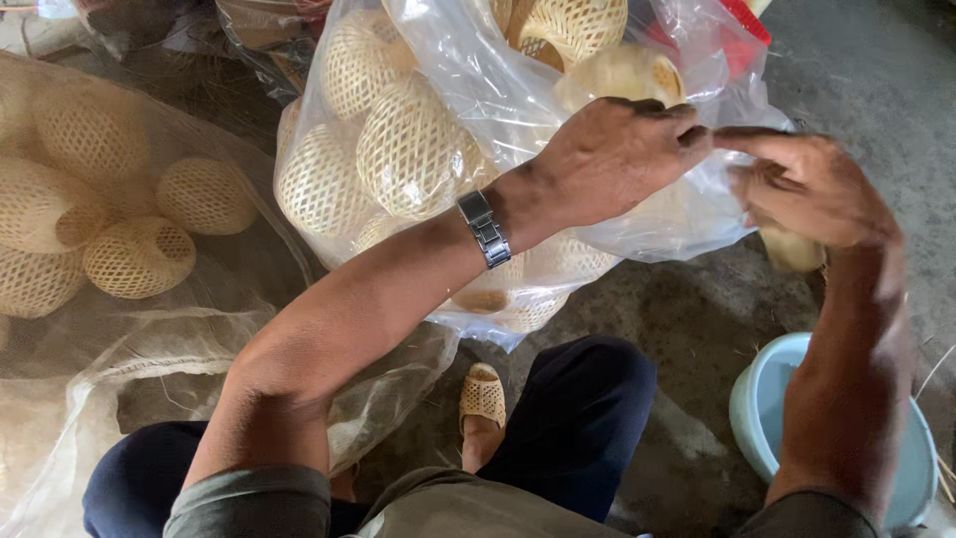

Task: The person sits on the floor and repeatedly picks up small woven baskets from a mesh bag. They use a small wooden tool to smooth and press the woven edges and openings of each basket, then place the finished items into a clear plastic bag.

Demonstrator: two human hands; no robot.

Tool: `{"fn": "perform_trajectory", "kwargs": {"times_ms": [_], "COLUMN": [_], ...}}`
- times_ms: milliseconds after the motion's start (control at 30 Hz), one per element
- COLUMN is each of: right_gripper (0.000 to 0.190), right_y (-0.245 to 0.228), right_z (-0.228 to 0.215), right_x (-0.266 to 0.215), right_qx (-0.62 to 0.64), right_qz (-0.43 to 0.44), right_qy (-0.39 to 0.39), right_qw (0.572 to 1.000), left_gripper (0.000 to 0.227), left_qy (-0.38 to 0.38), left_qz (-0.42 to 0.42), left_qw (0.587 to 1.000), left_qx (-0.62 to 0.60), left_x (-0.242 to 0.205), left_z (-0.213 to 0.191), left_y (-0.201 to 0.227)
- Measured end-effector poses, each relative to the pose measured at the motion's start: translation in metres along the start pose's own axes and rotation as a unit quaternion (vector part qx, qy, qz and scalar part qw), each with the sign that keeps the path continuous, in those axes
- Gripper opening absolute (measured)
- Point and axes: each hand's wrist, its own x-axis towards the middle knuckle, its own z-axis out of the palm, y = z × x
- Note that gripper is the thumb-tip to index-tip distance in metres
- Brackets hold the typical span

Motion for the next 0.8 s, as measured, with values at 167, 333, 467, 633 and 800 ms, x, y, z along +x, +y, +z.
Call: {"fn": "perform_trajectory", "kwargs": {"times_ms": [167,333,467,633,800], "right_gripper": [0.053,0.045,0.040,0.034,0.031], "right_y": [0.030,0.008,-0.011,-0.021,-0.016], "right_z": [0.002,-0.019,-0.034,-0.032,-0.011], "right_x": [0.016,0.004,-0.011,-0.026,-0.045], "right_qx": [0.151,-0.008,-0.072,-0.103,-0.118], "right_qz": [-0.059,-0.002,-0.056,-0.064,-0.072], "right_qy": [-0.144,0.026,0.127,0.150,0.144], "right_qw": [0.976,1.000,0.988,0.981,0.980], "left_gripper": [0.028,0.024,0.032,0.026,0.054], "left_qy": [0.024,0.037,-0.053,-0.058,0.080], "left_qz": [0.042,0.010,-0.063,-0.101,0.006], "left_qw": [0.999,0.999,0.997,0.992,0.990], "left_qx": [-0.010,-0.003,-0.005,-0.045,0.119], "left_x": [0.020,0.033,0.018,-0.004,-0.055], "left_z": [-0.002,-0.010,-0.029,-0.048,-0.061], "left_y": [0.000,-0.008,-0.037,-0.048,-0.034]}}
